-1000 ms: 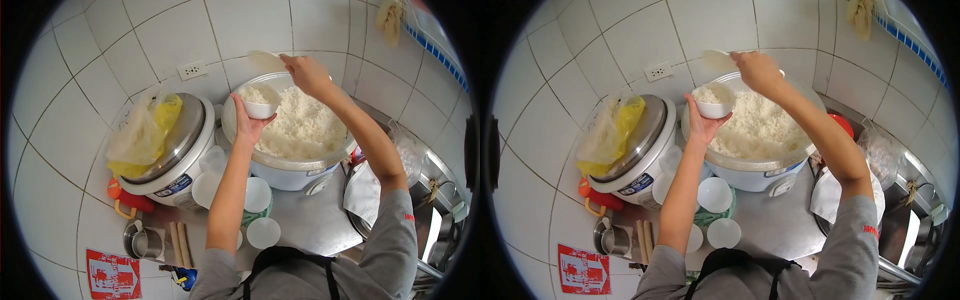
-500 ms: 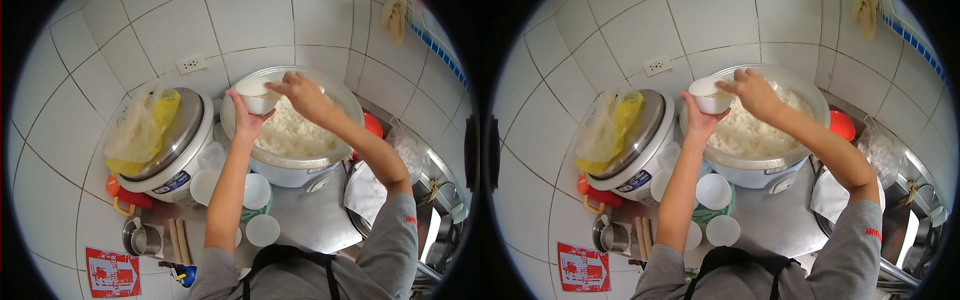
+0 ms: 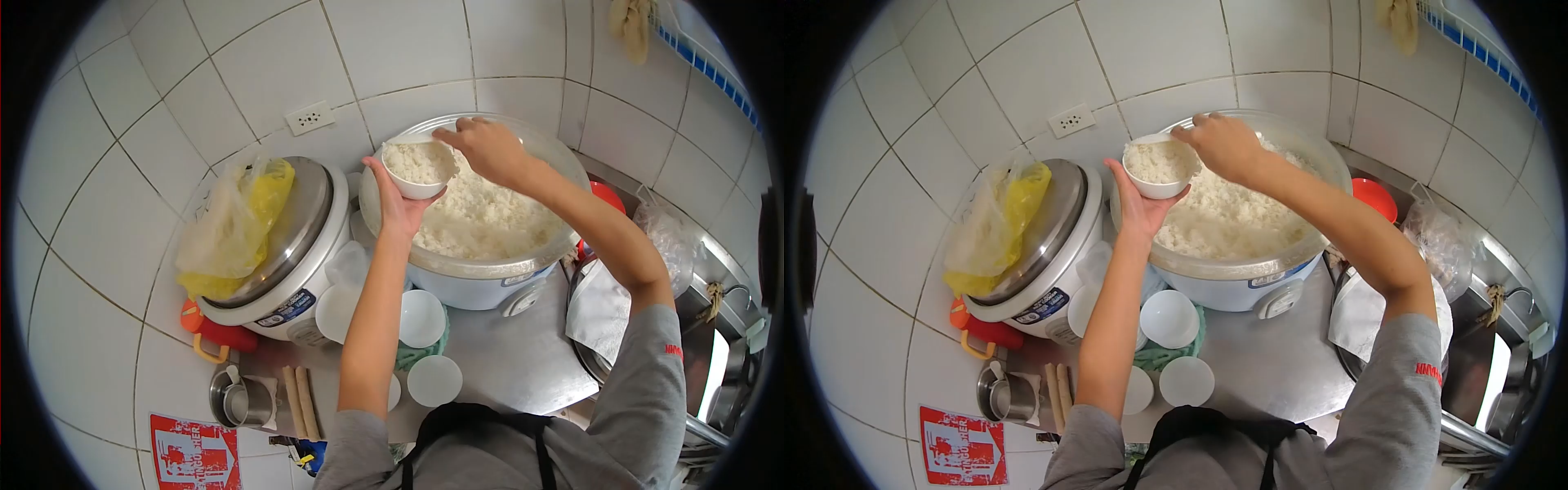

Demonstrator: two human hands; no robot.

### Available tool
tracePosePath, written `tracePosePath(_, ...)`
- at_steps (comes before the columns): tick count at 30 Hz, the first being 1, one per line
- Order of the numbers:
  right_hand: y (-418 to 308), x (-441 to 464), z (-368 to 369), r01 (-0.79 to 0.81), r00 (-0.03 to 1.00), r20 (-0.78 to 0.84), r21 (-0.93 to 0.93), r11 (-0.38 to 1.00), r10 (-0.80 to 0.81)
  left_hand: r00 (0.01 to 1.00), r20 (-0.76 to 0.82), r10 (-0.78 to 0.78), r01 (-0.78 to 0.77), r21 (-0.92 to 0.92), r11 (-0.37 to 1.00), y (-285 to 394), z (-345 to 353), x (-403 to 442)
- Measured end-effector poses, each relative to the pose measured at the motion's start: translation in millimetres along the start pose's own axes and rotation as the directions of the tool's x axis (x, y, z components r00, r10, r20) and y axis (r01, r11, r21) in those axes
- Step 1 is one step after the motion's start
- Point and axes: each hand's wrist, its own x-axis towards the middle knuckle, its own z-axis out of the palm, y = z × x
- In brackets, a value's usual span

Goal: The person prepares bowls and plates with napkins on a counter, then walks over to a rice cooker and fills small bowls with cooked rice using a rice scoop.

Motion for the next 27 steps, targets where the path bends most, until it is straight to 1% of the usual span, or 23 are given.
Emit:
tracePosePath(3, -6.4, -10.3, 1.8, 0.039, 0.999, 0.005, 0.035, 0.999, -0.04, 1.0, -0.008, 0.02, -0.02, -0.009, 1.0, -0.8, -3.7, -0.9)
tracePosePath(6, 6.7, -7.2, -0.8, -0.064, 0.998, 0.044, 0.334, 0.941, 0.052, 0.999, -0.051, 0.008, -0.011, -0.064, 0.998, 0.7, 0.9, -2.3)
tracePosePath(7, 7.0, -10.1, -2.5, -0.183, 0.983, 0.092, 0.358, 0.915, 0.161, 0.998, -0.066, 0.005, -0.01, -0.072, 0.997, 1.4, 0.9, -1.9)
tracePosePath(9, 5.1, -20.8, -7.5, -0.4, 0.916, 0.19, 0.382, 0.833, 0.353, 0.995, -0.095, 0.01, -0.02, -0.101, 0.995, 0.9, 1.1, 0.2)
tracePosePath(10, 1.2, -31.4, 7.9, -0.354, 0.935, 0.175, 0.445, 0.823, 0.308, 0.998, -0.063, 0.025, -0.031, -0.089, 0.996, 0.1, -0.2, 2.3)
tracePosePath(11, -7.0, -39.2, 27.0, -0.258, 0.964, 0.064, 0.452, 0.854, 0.257, 0.999, -0.035, 0.036, -0.038, -0.072, 0.997, -1.6, -3.5, 3.7)
tracePosePath(12, -15.7, -38.5, 33.8, -0.222, 0.968, -0.01, 0.435, 0.873, 0.251, 0.999, -0.006, 0.047, -0.048, -0.055, 0.997, -2.0, -4.9, 5.2)
tracePosePath(13, -23.7, -35.9, 37.1, -0.189, 0.967, -0.081, 0.418, 0.889, 0.243, 0.999, -0.013, 0.044, -0.044, -0.011, 0.999, -2.7, -4.5, 5.5)
tracePosePath(15, -30.2, -31.9, 38.6, -0.215, 0.973, -0.007, 0.349, 0.912, 0.232, 0.999, -0.031, 0.031, -0.028, 0.084, 0.996, -4.7, -4.5, 5.2)
tracePosePath(16, -30.8, -28.7, 38.2, -0.226, 0.973, 0.026, 0.312, 0.923, 0.23, 0.999, -0.032, 0.017, -0.014, 0.088, 0.996, -4.1, -4.7, 4.9)
tracePosePath(19, 3.9, -3.7, -4.0, -0.208, 0.954, 0.272, 0.283, 0.936, 0.13, 1.0, -0.012, -0.019, 0.02, 0.11, 0.994, -2.4, -3.0, 4.3)
tracePosePath(21, 24.6, 20.4, -7.7, -0.181, 0.971, 0.214, 0.349, 0.92, 0.109, 0.999, 0.019, -0.043, 0.04, 0.136, 0.99, -5.9, 0.3, 4.0)
tracePosePath(24, 30.0, 45.6, -6.4, -0.083, 0.969, 0.248, 0.346, 0.935, -0.006, 0.995, 0.067, -0.079, 0.066, 0.178, 0.982, -5.1, 4.5, -0.8)
tracePosePath(27, 22.6, 48.2, -33.2, 0.028, 0.926, 0.352, 0.299, 0.954, -0.137, 0.999, 0.015, -0.047, 0.044, 0.163, 0.986, -2.4, 4.7, -2.5)
